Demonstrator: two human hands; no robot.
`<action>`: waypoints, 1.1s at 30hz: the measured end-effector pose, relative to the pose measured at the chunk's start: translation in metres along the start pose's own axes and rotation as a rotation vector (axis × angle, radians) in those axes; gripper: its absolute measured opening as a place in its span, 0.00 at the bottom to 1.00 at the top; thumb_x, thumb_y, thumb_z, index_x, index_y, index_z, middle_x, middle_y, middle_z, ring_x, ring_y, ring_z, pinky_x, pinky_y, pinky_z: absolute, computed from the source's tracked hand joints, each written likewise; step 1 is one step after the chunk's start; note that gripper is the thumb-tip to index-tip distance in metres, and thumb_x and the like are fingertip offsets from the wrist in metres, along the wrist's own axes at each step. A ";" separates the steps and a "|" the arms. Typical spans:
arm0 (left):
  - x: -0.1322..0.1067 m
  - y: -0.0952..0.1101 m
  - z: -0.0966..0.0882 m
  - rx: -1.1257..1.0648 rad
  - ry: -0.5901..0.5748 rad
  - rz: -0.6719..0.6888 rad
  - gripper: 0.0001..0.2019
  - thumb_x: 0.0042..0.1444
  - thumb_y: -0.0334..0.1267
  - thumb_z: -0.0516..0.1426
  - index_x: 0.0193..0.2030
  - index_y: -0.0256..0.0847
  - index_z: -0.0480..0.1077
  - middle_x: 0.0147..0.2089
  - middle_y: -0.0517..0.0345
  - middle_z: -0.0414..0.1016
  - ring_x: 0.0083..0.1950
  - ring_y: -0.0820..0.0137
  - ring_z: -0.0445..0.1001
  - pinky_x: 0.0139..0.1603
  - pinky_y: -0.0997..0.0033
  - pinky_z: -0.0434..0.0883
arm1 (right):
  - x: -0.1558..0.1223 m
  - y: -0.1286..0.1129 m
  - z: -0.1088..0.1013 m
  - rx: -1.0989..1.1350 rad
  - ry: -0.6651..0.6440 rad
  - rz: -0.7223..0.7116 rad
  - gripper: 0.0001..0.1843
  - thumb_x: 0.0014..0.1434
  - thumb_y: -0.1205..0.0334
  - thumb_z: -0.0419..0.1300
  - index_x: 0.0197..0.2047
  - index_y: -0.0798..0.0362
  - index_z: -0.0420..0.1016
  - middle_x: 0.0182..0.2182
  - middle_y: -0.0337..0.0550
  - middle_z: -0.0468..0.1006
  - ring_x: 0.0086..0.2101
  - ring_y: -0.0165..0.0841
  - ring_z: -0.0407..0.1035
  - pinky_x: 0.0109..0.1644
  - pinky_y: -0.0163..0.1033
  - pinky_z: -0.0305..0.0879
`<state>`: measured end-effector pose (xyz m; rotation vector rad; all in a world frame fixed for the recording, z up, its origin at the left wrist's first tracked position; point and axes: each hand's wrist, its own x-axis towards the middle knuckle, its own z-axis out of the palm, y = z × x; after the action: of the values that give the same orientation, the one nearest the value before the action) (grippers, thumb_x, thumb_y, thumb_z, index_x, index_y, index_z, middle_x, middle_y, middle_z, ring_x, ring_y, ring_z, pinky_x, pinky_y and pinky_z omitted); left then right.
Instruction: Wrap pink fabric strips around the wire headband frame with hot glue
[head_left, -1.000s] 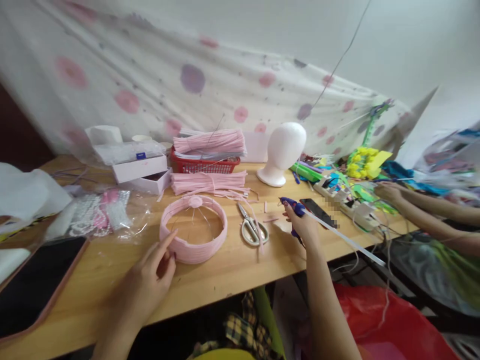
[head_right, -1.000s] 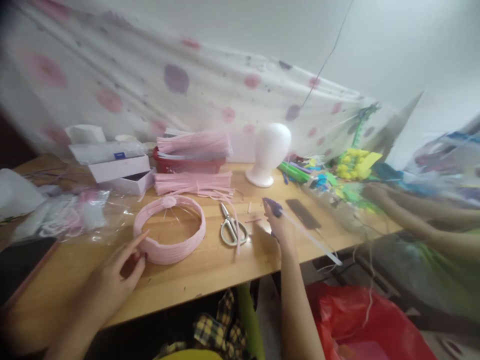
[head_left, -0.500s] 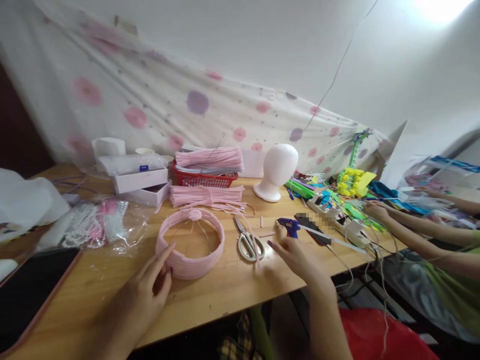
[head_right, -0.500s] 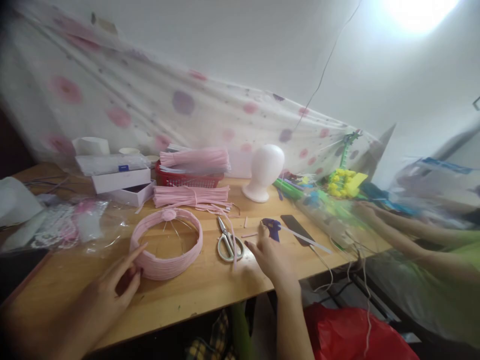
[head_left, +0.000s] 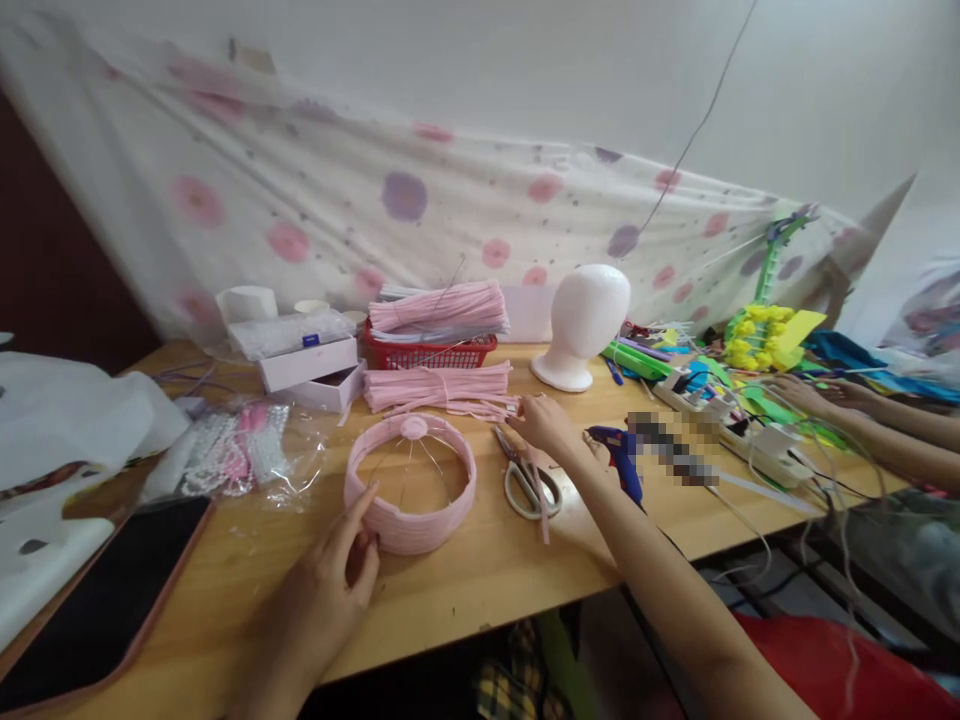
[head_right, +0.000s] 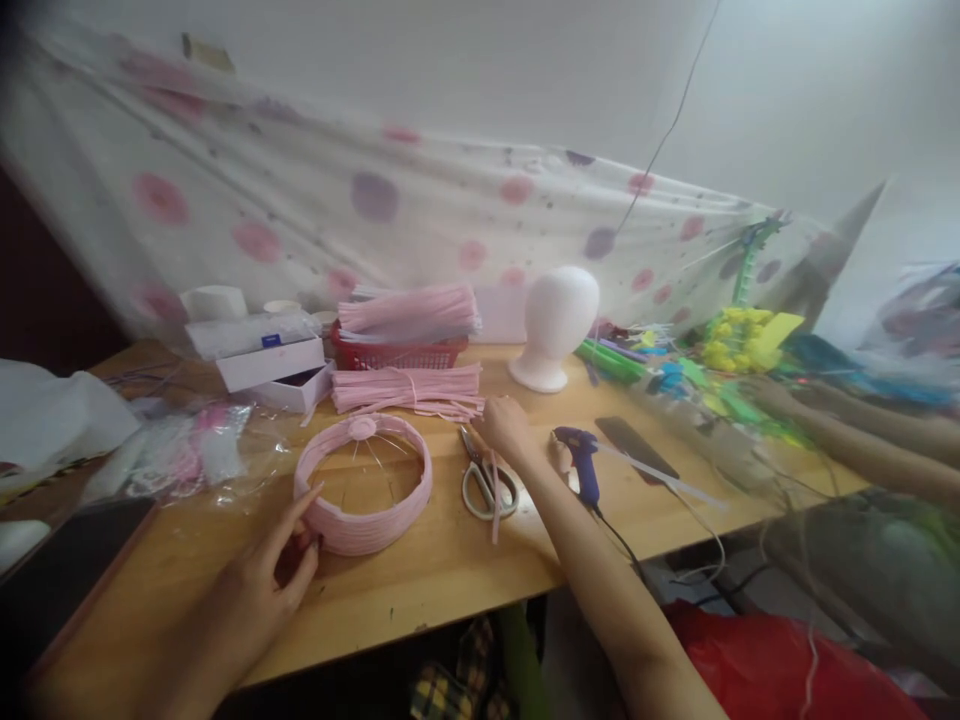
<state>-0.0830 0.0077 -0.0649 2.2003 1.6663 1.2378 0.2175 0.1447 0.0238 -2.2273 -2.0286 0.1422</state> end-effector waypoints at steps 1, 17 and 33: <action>-0.001 0.000 0.000 0.013 0.007 0.014 0.21 0.61 0.35 0.52 0.61 0.47 0.66 0.34 0.62 0.78 0.32 0.69 0.79 0.37 0.72 0.77 | 0.001 0.001 0.001 0.020 -0.010 0.004 0.18 0.67 0.55 0.60 0.56 0.54 0.72 0.54 0.50 0.74 0.50 0.40 0.72 0.53 0.51 0.72; 0.000 0.011 -0.009 -0.009 -0.050 -0.025 0.28 0.61 0.33 0.52 0.69 0.47 0.58 0.32 0.65 0.71 0.31 0.71 0.74 0.38 0.71 0.72 | -0.060 0.017 -0.015 1.142 -0.194 -0.147 0.25 0.55 0.38 0.63 0.38 0.49 0.63 0.22 0.30 0.64 0.19 0.23 0.56 0.20 0.29 0.51; 0.001 0.011 -0.008 -0.044 -0.047 -0.041 0.25 0.59 0.31 0.52 0.65 0.44 0.63 0.33 0.63 0.72 0.34 0.69 0.74 0.41 0.69 0.72 | -0.150 -0.023 -0.052 0.400 0.012 -0.649 0.15 0.72 0.52 0.45 0.47 0.50 0.69 0.27 0.39 0.71 0.27 0.31 0.64 0.31 0.35 0.55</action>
<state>-0.0801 0.0014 -0.0529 2.1423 1.6421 1.1921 0.1885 -0.0041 0.0763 -1.2699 -2.3413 0.4169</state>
